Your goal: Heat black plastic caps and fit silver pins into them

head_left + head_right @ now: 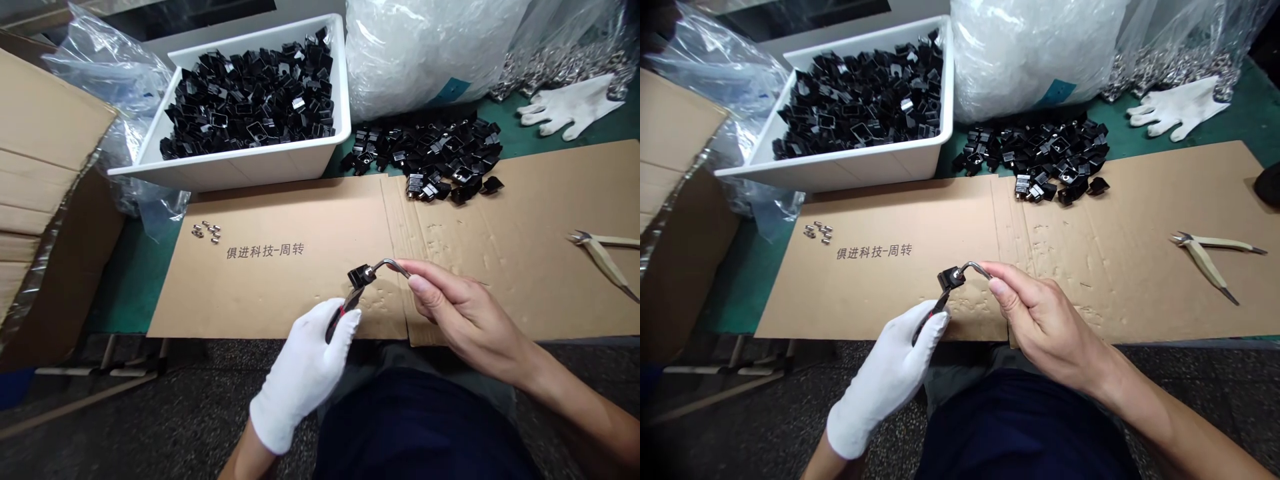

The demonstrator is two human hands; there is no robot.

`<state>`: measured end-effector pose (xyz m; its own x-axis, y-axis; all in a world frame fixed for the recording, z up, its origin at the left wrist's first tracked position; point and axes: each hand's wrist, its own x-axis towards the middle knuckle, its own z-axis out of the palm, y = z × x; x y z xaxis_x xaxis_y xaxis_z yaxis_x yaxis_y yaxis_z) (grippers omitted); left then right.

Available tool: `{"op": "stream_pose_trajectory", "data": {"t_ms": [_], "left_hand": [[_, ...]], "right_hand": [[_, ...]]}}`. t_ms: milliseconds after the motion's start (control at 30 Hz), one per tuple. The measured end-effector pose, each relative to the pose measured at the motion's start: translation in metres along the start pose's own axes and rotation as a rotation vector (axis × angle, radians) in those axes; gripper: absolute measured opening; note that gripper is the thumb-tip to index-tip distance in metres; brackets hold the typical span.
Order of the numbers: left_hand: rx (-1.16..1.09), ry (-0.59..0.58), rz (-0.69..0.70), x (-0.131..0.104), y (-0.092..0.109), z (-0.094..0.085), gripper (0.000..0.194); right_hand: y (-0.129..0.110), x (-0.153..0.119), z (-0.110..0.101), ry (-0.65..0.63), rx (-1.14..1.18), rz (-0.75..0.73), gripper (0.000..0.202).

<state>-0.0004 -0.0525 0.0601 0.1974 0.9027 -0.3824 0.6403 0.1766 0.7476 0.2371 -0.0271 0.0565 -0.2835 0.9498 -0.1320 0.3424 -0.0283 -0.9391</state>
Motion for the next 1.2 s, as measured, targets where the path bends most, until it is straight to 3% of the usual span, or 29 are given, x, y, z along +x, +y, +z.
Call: {"op": "stream_pose_trajectory", "data": {"t_ms": [200,467,833,1200], "left_hand": [[-0.131,-0.060,-0.086,-0.020,-0.003,0.013,0.037],[-0.484,-0.118,-0.303,-0.038,-0.032,0.052,0.046],[-0.774,-0.121,-0.393,-0.036,-0.041,0.079,0.051],[-0.710,-0.116,-0.308,-0.038,-0.059,0.090,0.049]], "right_hand": [[0.002,-0.009,0.001,-0.102,0.108,0.076,0.038],[0.017,-0.012,0.016,-0.213,0.114,0.191,0.042],[0.026,-0.015,0.030,-0.163,-0.060,0.201,0.041],[0.030,-0.037,0.054,-0.010,-0.099,0.139,0.038]]}}
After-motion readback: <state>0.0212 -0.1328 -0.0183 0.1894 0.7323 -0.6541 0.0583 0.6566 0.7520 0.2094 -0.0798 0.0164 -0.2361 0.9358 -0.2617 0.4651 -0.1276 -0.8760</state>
